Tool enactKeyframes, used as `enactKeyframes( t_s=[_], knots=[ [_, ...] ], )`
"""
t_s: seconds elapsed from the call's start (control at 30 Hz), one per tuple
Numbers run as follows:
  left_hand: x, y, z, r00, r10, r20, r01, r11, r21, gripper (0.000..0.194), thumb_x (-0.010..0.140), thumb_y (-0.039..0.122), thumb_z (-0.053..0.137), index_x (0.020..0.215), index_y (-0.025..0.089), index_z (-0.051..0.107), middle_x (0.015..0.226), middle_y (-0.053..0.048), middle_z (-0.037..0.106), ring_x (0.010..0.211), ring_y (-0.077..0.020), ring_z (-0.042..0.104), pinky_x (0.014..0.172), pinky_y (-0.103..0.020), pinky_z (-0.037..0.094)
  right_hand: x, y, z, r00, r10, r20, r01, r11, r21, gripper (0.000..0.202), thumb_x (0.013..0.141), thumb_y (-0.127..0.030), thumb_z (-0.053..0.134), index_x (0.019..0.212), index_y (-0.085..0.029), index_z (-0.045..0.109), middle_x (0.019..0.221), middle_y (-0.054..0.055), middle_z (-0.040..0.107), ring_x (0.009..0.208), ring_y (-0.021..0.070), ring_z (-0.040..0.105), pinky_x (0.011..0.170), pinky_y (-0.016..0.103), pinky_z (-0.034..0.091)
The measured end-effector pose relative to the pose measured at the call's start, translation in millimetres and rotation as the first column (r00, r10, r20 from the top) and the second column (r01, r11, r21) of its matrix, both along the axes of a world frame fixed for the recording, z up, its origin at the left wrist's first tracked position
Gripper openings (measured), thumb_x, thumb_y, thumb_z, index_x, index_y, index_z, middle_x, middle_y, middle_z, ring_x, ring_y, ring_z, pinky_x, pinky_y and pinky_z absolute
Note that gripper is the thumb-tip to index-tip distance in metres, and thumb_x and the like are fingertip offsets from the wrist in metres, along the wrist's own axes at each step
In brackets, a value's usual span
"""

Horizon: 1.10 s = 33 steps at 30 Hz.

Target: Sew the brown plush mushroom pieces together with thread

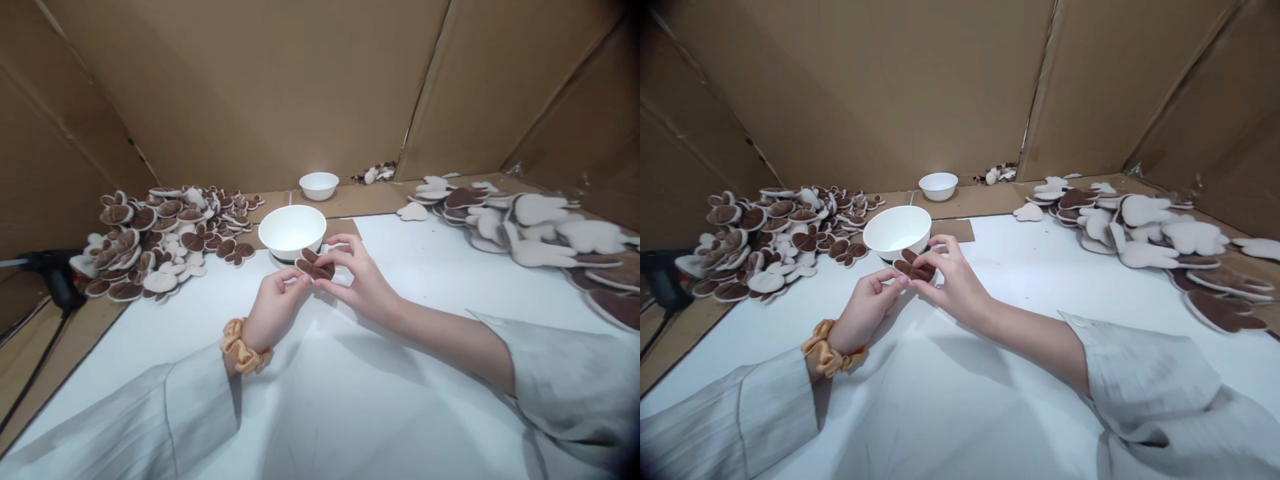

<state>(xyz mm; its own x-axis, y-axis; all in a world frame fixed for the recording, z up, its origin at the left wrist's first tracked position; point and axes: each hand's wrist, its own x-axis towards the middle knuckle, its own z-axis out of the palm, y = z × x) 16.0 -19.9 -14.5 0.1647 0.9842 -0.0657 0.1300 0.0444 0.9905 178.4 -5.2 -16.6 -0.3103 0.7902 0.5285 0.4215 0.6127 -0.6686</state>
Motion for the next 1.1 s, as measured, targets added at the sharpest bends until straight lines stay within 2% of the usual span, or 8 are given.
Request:
enactKeyframes(
  t_s=[0.1, 0.2, 0.37, 0.53, 0.67, 0.77, 0.93, 1.1],
  knots=[
    [0, -1, -0.2, 1.000, -0.009, -0.015, 0.009, 1.000, 0.013, 0.028, 0.077, 0.041, 0.055, 0.070, 0.014, 0.051, 0.040, 0.011, 0.022, 0.038, -0.0017, 0.015, 0.038, -0.016, 0.011, -2, 0, 1.0, 0.989, 0.016, -0.145, -0.050, 0.972, -0.231, 0.035, 0.073, -0.032, 0.063, 0.099, -0.021, 0.042, 0.104, 0.007, 0.047, 0.088, 0.0171, 0.055, 0.068, 0.031, 0.049],
    [-1, -1, -2.9, 0.998, -0.030, -0.050, 0.032, 0.999, 0.039, 0.028, 0.079, 0.041, 0.052, 0.071, 0.014, 0.051, 0.040, 0.011, 0.021, 0.037, -0.0018, 0.014, 0.037, -0.016, 0.010, -3, 1, 2.6, 0.975, 0.056, -0.215, -0.127, 0.936, -0.329, 0.042, 0.071, -0.032, 0.065, 0.103, -0.022, 0.038, 0.097, 0.005, 0.053, 0.088, 0.0170, 0.056, 0.075, 0.033, 0.048],
    [1, -4, -2.5, 0.985, -0.081, -0.151, 0.097, 0.990, 0.098, 0.029, 0.081, 0.040, 0.050, 0.075, 0.013, 0.054, 0.044, 0.009, 0.025, 0.040, -0.0026, 0.016, 0.038, -0.017, 0.011, -4, -1, 6.2, 0.939, 0.139, -0.316, -0.265, 0.877, -0.402, 0.031, 0.075, -0.025, 0.061, 0.099, -0.024, 0.042, 0.097, 0.003, 0.057, 0.092, 0.0167, 0.059, 0.077, 0.033, 0.048],
    [4, -8, 0.0, 0.952, -0.103, -0.289, 0.140, 0.984, 0.109, 0.023, 0.083, 0.035, 0.047, 0.081, 0.013, 0.054, 0.043, 0.010, 0.023, 0.039, -0.0034, 0.017, 0.038, -0.018, 0.011, -5, 0, 6.4, 0.929, 0.082, -0.360, -0.239, 0.877, -0.418, 0.024, 0.074, -0.017, 0.059, 0.090, -0.022, 0.043, 0.095, 0.002, 0.060, 0.093, 0.0166, 0.061, 0.078, 0.032, 0.050],
    [3, -12, -1.7, 0.935, -0.099, -0.341, 0.162, 0.974, 0.161, 0.018, 0.083, 0.030, 0.046, 0.081, 0.014, 0.054, 0.042, 0.009, 0.026, 0.038, -0.0040, 0.021, 0.038, -0.018, 0.014, -3, 5, 4.1, 0.896, 0.034, -0.443, -0.258, 0.851, -0.458, 0.023, 0.074, -0.016, 0.058, 0.089, -0.022, 0.041, 0.098, 0.004, 0.062, 0.092, 0.0171, 0.064, 0.080, 0.033, 0.051],
    [0, -14, -2.1, 0.940, -0.082, -0.331, 0.158, 0.965, 0.211, 0.019, 0.085, 0.031, 0.044, 0.082, 0.015, 0.054, 0.042, 0.010, 0.024, 0.037, -0.0040, 0.019, 0.038, -0.018, 0.014, 2, 11, 0.8, 0.918, 0.050, -0.394, -0.245, 0.852, -0.463, 0.023, 0.073, -0.016, 0.059, 0.091, -0.021, 0.044, 0.101, 0.005, 0.063, 0.093, 0.0185, 0.064, 0.082, 0.035, 0.050],
    [-4, -8, 2.8, 0.957, -0.054, -0.285, 0.133, 0.954, 0.267, 0.019, 0.084, 0.032, 0.046, 0.082, 0.015, 0.054, 0.042, 0.010, 0.023, 0.038, -0.0042, 0.017, 0.037, -0.018, 0.012, 8, 16, -1.2, 0.948, 0.191, -0.255, -0.287, 0.860, -0.422, 0.023, 0.072, -0.015, 0.059, 0.094, -0.018, 0.054, 0.101, 0.006, 0.064, 0.096, 0.0193, 0.061, 0.082, 0.034, 0.049],
    [-5, 3, 15.9, 0.935, -0.084, -0.345, 0.186, 0.944, 0.272, 0.019, 0.082, 0.030, 0.048, 0.081, 0.013, 0.058, 0.050, 0.006, 0.044, 0.040, -0.0044, 0.029, 0.038, -0.017, 0.019, 9, 11, 7.1, 0.939, 0.312, -0.146, -0.344, 0.824, -0.450, 0.019, 0.071, -0.015, 0.059, 0.089, -0.018, 0.055, 0.088, 0.002, 0.067, 0.085, 0.0170, 0.064, 0.074, 0.031, 0.049]
  ],
)
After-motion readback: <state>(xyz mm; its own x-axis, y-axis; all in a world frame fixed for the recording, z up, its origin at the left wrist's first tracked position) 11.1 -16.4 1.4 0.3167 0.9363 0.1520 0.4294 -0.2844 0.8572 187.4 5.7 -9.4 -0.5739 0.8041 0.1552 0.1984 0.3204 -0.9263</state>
